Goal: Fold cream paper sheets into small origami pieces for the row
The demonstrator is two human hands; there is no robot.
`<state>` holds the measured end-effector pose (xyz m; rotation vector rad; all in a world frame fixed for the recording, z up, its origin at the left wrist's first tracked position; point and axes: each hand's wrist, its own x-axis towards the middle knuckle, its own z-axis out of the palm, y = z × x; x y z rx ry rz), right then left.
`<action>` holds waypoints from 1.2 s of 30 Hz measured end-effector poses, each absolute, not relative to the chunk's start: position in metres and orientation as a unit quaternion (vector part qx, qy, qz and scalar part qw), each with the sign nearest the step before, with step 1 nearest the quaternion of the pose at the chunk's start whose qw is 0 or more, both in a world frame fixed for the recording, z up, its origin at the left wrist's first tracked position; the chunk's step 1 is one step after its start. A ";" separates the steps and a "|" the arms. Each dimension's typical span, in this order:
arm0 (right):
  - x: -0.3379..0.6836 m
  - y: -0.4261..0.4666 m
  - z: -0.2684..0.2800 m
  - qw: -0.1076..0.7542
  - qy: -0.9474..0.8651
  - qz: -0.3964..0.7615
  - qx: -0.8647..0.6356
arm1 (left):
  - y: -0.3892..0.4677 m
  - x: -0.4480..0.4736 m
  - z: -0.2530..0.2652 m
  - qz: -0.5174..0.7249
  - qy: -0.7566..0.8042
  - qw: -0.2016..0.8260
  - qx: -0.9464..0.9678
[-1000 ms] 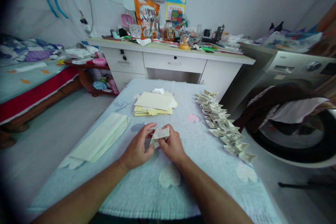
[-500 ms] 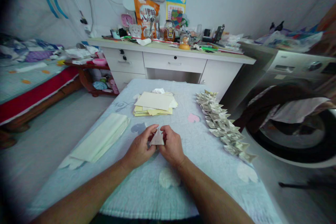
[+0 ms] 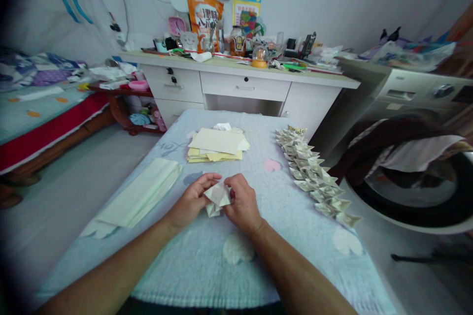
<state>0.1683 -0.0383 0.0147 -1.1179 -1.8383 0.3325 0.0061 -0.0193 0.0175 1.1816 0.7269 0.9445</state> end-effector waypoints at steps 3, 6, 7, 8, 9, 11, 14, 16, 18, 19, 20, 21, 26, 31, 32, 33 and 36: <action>0.170 -0.041 0.017 0.448 -0.770 0.142 -0.432 | -0.018 0.004 0.017 0.419 0.315 0.700 0.485; 0.173 -0.042 0.017 0.434 -0.783 0.127 -0.428 | -0.018 0.002 0.019 0.419 0.308 0.719 0.461; 0.174 -0.042 0.016 0.427 -0.788 0.116 -0.428 | -0.018 0.000 0.020 0.418 0.301 0.726 0.455; 0.175 -0.042 0.015 0.422 -0.793 0.104 -0.428 | -0.018 -0.001 0.021 0.417 0.287 0.736 0.450; 0.176 -0.042 0.014 0.416 -0.798 0.092 -0.427 | -0.018 -0.003 0.022 0.415 0.268 0.746 0.446; 0.178 -0.042 0.012 0.404 -0.808 0.069 -0.423 | -0.018 -0.005 0.025 0.406 0.231 0.766 0.441; 0.179 -0.041 0.011 0.379 -0.823 0.048 -0.420 | -0.018 -0.007 0.025 0.394 0.240 0.774 0.433; 0.178 -0.042 0.012 0.360 -0.835 0.039 -0.413 | -0.018 -0.006 0.024 0.391 0.282 0.764 0.428; 0.177 -0.043 0.013 0.344 -0.848 0.034 -0.402 | -0.016 -0.005 0.020 0.388 0.324 0.751 0.425; 0.176 -0.043 0.015 0.338 -0.853 0.035 -0.396 | -0.016 -0.004 0.019 0.386 0.339 0.746 0.423; 0.175 -0.044 0.016 0.334 -0.857 0.040 -0.391 | -0.015 -0.004 0.017 0.387 0.352 0.740 0.422; 0.174 -0.044 0.017 0.334 -0.858 0.049 -0.388 | -0.014 -0.004 0.017 0.388 0.361 0.735 0.423; 0.169 -0.045 0.019 0.392 -0.799 0.153 -0.431 | -0.012 -0.006 0.019 0.407 0.377 0.710 0.434; 0.170 -0.040 0.017 0.391 -0.758 0.251 -0.457 | -0.013 -0.007 0.021 0.414 0.379 0.698 0.446; 0.171 -0.040 0.017 0.389 -0.759 0.261 -0.452 | -0.013 -0.006 0.020 0.413 0.382 0.695 0.448; 0.171 -0.039 0.016 0.390 -0.759 0.267 -0.447 | -0.013 -0.006 0.020 0.412 0.387 0.691 0.450; 0.170 -0.039 0.017 0.404 -0.755 0.277 -0.435 | -0.012 -0.005 0.017 0.413 0.403 0.673 0.463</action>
